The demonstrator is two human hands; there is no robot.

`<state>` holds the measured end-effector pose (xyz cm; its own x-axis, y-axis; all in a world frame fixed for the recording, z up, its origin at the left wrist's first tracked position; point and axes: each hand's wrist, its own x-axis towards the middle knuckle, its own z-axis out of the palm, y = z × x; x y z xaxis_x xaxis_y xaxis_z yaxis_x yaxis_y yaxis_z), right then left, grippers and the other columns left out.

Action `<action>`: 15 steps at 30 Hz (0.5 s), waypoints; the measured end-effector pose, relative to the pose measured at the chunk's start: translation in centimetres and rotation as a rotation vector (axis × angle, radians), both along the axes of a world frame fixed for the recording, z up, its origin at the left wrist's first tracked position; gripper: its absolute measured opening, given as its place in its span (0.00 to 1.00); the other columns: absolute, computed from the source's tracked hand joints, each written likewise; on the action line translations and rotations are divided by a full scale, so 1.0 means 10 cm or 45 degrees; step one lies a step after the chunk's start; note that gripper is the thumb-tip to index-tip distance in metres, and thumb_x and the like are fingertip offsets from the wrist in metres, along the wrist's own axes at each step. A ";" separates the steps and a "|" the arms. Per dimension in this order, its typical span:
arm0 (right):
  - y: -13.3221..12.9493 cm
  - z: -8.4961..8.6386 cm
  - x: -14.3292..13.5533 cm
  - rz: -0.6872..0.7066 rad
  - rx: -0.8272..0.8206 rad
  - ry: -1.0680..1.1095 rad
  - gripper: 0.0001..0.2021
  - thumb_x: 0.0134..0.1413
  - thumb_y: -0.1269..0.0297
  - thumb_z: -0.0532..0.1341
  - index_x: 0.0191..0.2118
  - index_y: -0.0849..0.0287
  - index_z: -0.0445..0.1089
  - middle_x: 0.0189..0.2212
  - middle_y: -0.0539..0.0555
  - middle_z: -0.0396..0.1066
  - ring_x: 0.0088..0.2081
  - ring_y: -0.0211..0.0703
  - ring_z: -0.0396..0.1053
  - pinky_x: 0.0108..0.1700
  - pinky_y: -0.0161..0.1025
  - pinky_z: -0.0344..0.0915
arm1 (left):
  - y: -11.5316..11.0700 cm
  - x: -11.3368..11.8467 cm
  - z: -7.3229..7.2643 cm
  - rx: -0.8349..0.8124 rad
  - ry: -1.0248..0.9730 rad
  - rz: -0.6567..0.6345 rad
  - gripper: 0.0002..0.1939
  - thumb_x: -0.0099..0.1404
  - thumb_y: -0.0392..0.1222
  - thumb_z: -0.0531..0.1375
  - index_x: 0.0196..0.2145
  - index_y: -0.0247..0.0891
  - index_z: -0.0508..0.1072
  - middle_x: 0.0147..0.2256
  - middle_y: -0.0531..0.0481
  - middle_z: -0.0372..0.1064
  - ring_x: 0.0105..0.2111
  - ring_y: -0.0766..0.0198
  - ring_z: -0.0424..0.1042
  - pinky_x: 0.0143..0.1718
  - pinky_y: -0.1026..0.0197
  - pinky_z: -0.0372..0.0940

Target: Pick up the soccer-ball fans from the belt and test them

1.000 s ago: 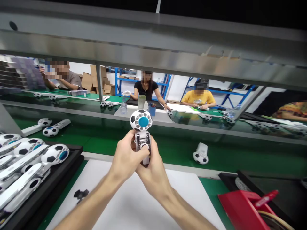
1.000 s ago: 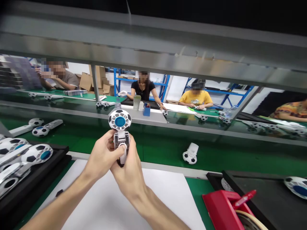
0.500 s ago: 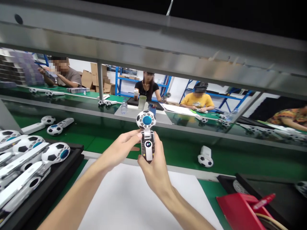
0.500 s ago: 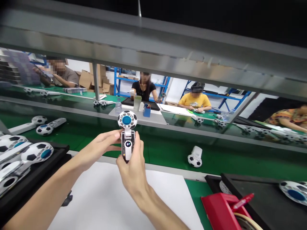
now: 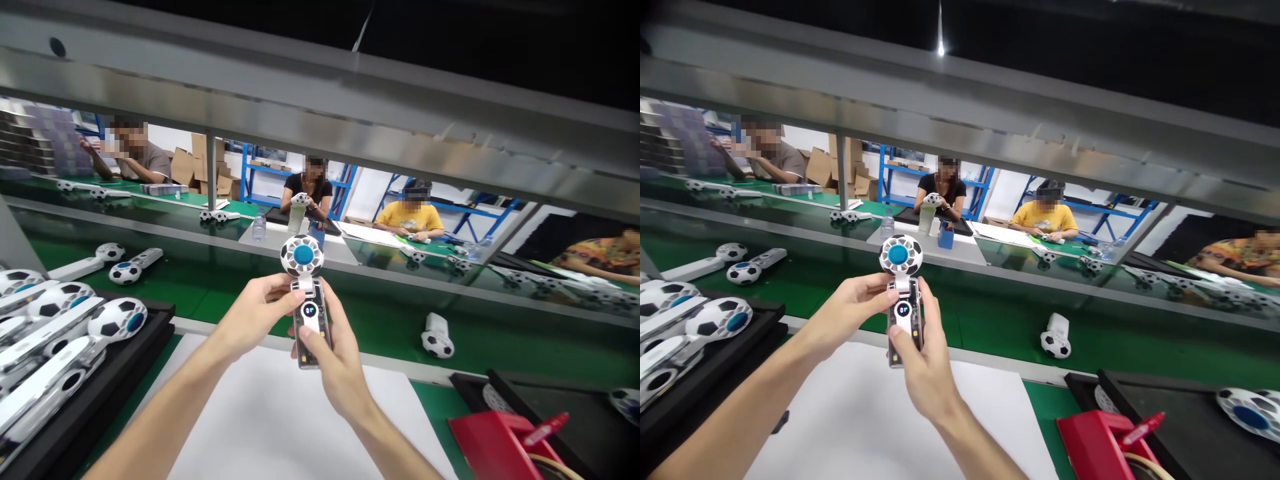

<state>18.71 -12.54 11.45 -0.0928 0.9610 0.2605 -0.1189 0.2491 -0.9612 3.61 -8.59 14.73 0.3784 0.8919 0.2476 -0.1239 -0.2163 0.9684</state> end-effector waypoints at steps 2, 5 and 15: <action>-0.03 0.02 0.01 0.064 0.004 0.084 0.34 0.60 0.59 0.60 0.69 0.48 0.48 0.52 0.58 0.65 0.42 0.50 0.70 0.31 0.42 0.72 | -0.03 -0.01 0.02 0.020 -0.007 -0.008 0.21 0.66 0.48 0.62 0.53 0.36 0.74 0.41 0.45 0.76 0.37 0.59 0.72 0.37 0.60 0.67; -0.05 0.02 0.03 0.101 0.013 0.078 0.35 0.60 0.59 0.60 0.70 0.47 0.46 0.52 0.58 0.66 0.44 0.52 0.70 0.35 0.44 0.72 | -0.05 -0.02 0.04 0.039 -0.010 0.002 0.21 0.65 0.49 0.63 0.53 0.37 0.74 0.44 0.44 0.76 0.38 0.57 0.73 0.37 0.60 0.67; 0.08 -0.07 0.12 0.086 0.000 0.118 0.36 0.60 0.58 0.61 0.70 0.44 0.45 0.51 0.55 0.69 0.44 0.48 0.70 0.41 0.45 0.70 | 0.07 -0.14 0.01 0.107 0.143 0.309 0.19 0.66 0.53 0.60 0.48 0.38 0.77 0.47 0.45 0.76 0.46 0.54 0.73 0.41 0.58 0.68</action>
<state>19.90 -11.78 10.73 -0.1331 0.9534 0.2708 -0.2238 0.2372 -0.9453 2.18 -7.90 14.87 0.1858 0.9379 0.2930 0.0487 -0.3066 0.9506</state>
